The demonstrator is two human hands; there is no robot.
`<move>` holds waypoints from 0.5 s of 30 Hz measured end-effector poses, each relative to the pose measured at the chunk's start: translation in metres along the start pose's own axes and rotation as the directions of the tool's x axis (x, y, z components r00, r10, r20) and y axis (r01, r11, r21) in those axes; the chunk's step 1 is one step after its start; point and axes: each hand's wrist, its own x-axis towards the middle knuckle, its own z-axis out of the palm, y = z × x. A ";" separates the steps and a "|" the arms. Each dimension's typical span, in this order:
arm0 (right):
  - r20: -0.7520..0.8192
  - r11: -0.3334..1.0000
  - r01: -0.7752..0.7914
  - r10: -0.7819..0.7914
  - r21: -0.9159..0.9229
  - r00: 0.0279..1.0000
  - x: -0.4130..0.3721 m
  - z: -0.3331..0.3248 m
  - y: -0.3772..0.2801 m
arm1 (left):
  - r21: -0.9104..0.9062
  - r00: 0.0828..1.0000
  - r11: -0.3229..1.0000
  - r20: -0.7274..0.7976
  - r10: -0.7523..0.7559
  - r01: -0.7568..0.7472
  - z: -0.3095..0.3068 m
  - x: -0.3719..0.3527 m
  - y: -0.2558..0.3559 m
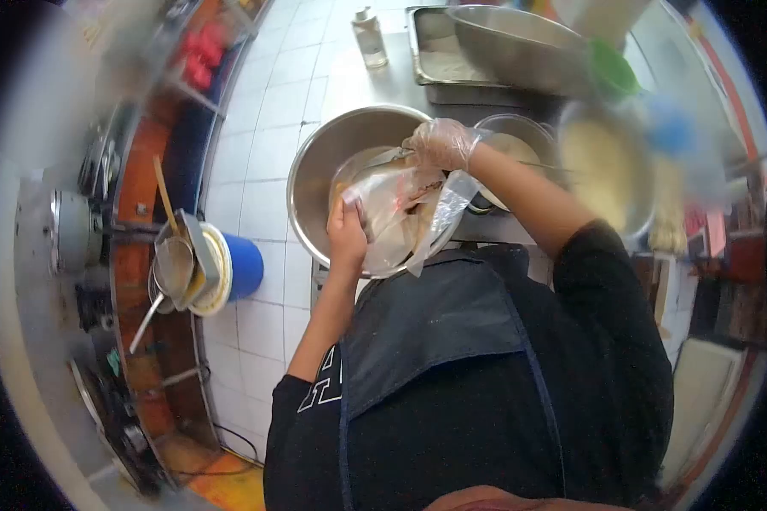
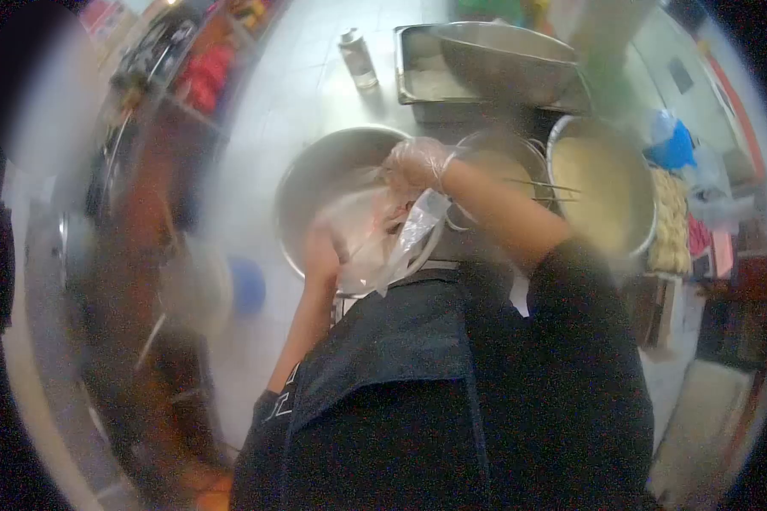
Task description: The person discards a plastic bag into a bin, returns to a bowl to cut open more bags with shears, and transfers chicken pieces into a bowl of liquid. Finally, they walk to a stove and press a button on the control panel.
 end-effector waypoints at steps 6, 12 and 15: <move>-0.127 0.971 0.240 -0.239 -0.007 0.963 0.003 0.024 0.007 | -0.015 0.992 0.998 -0.115 0.056 -0.059 -0.016 0.005 0.000; -0.009 0.831 0.142 -0.162 0.538 0.987 -0.044 -0.027 -0.036 | 0.115 0.951 0.959 -0.143 0.276 -0.261 -0.013 0.003 -0.011; 0.016 0.932 0.106 -0.119 0.346 0.993 -0.056 -0.008 -0.060 | 0.436 0.839 0.757 -0.004 0.543 -0.488 -0.016 0.009 -0.020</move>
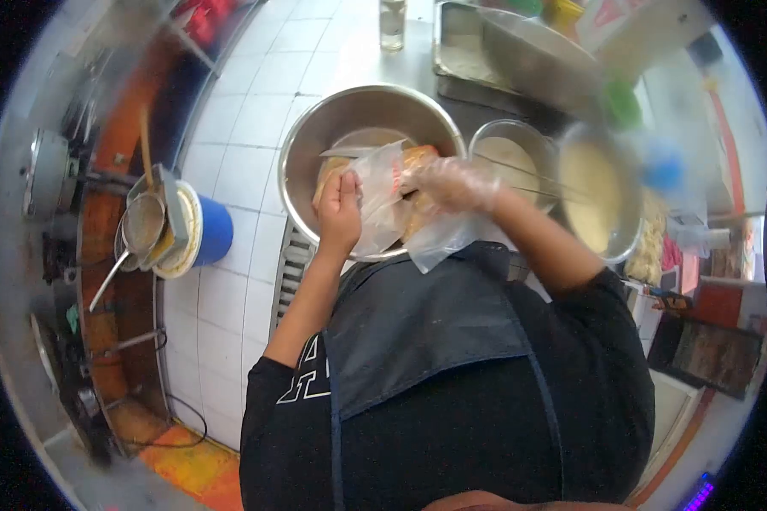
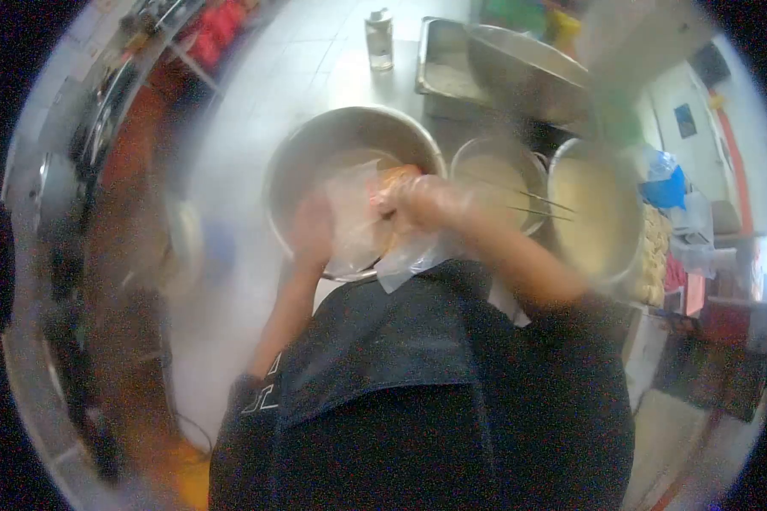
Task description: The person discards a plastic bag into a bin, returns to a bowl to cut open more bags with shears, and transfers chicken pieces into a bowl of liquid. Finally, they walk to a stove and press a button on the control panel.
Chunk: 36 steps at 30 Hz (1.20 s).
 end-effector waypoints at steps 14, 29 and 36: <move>-0.190 0.984 -0.044 0.010 -0.175 0.982 0.002 0.053 0.026 | -0.220 0.996 0.974 0.086 -0.039 0.057 0.011 -0.002 0.040; -0.163 0.916 -0.239 0.195 -0.324 0.967 0.000 0.006 -0.023 | -0.119 0.986 0.992 0.168 -0.016 0.036 -0.002 -0.007 0.031; -0.304 0.880 -0.347 0.251 -0.325 0.919 0.013 0.012 -0.022 | -0.188 0.982 0.981 0.173 0.075 -0.042 -0.004 -0.007 0.024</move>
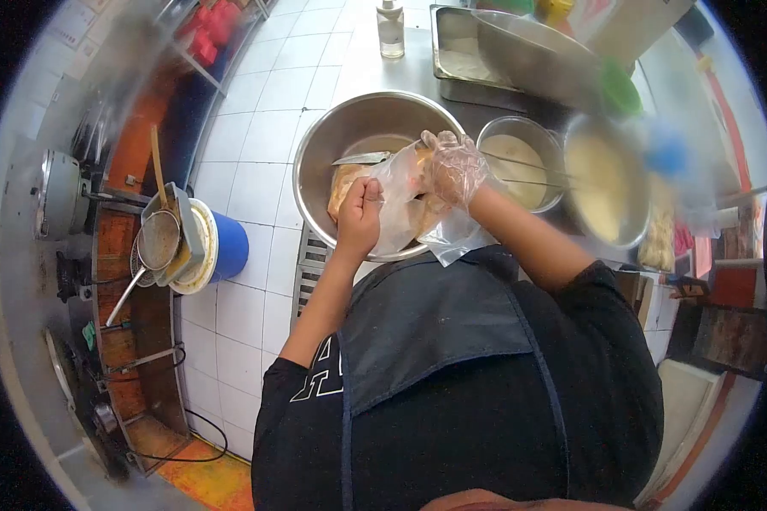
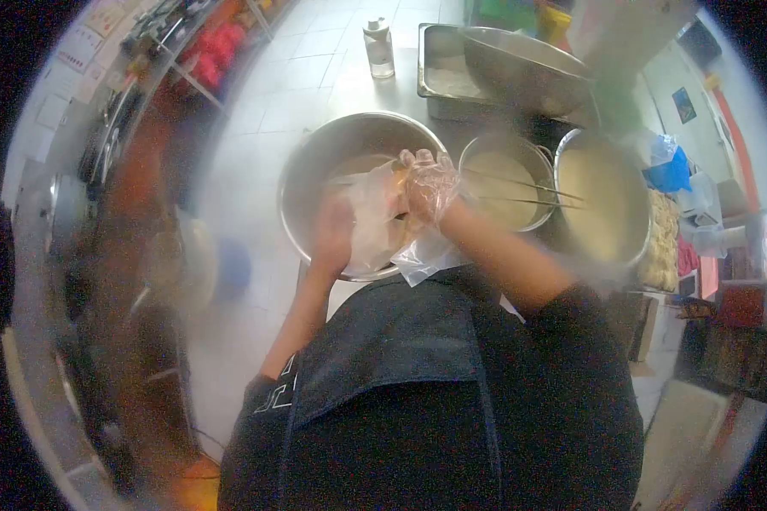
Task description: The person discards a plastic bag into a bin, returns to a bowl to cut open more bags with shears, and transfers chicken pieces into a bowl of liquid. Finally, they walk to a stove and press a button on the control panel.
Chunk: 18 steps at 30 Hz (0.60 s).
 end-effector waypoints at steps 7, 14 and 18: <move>0.296 0.990 -0.040 0.080 -0.139 0.952 0.021 0.023 -0.003 | 0.029 0.999 0.999 0.041 -0.033 0.032 0.001 -0.001 0.013; 0.382 0.996 -0.020 0.054 -0.091 0.922 0.019 0.007 -0.007 | 0.035 1.000 0.999 -0.012 -0.021 0.021 -0.008 0.001 -0.003; 0.425 0.997 0.079 -0.062 -0.023 0.903 0.009 -0.029 -0.007 | -0.040 0.991 0.990 -0.013 -0.134 0.133 -0.008 0.000 -0.011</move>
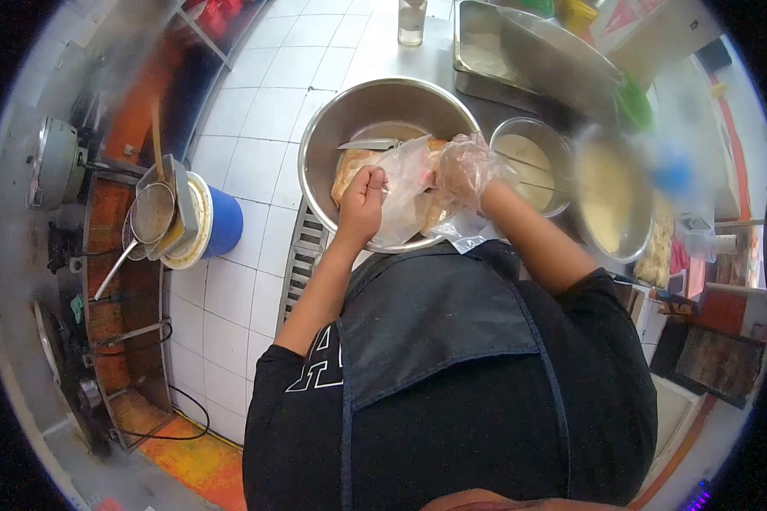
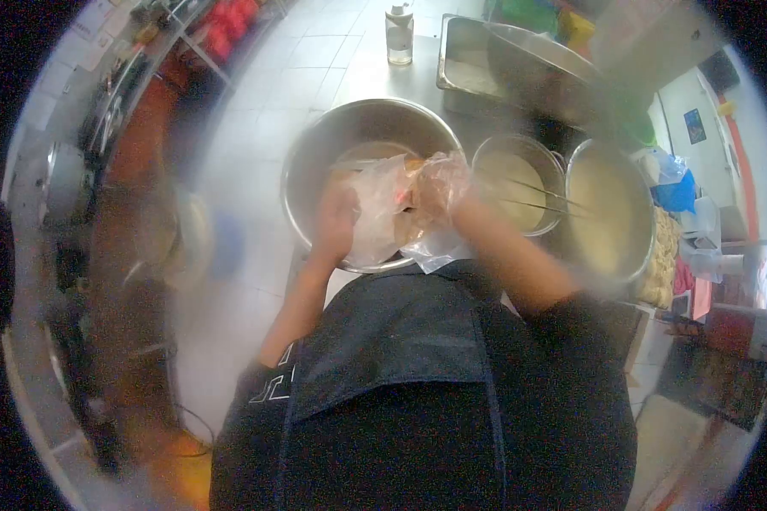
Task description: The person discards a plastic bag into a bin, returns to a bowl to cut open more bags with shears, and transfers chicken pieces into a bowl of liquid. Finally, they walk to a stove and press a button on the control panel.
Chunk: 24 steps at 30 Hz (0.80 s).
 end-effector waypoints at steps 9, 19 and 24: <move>-0.190 0.257 0.156 0.116 0.954 0.975 -0.030 -0.001 0.042 | 0.136 0.995 0.989 -0.087 -0.039 0.050 -0.016 -0.001 -0.019; -0.066 -0.541 0.161 0.192 0.825 0.979 -0.066 -0.032 0.011 | 0.396 0.992 0.910 0.027 0.119 -0.120 -0.029 -0.016 -0.027; -0.094 -0.615 0.063 -0.018 0.786 0.995 -0.087 -0.051 0.007 | 0.433 0.993 0.896 -0.007 0.116 -0.102 -0.029 -0.020 -0.033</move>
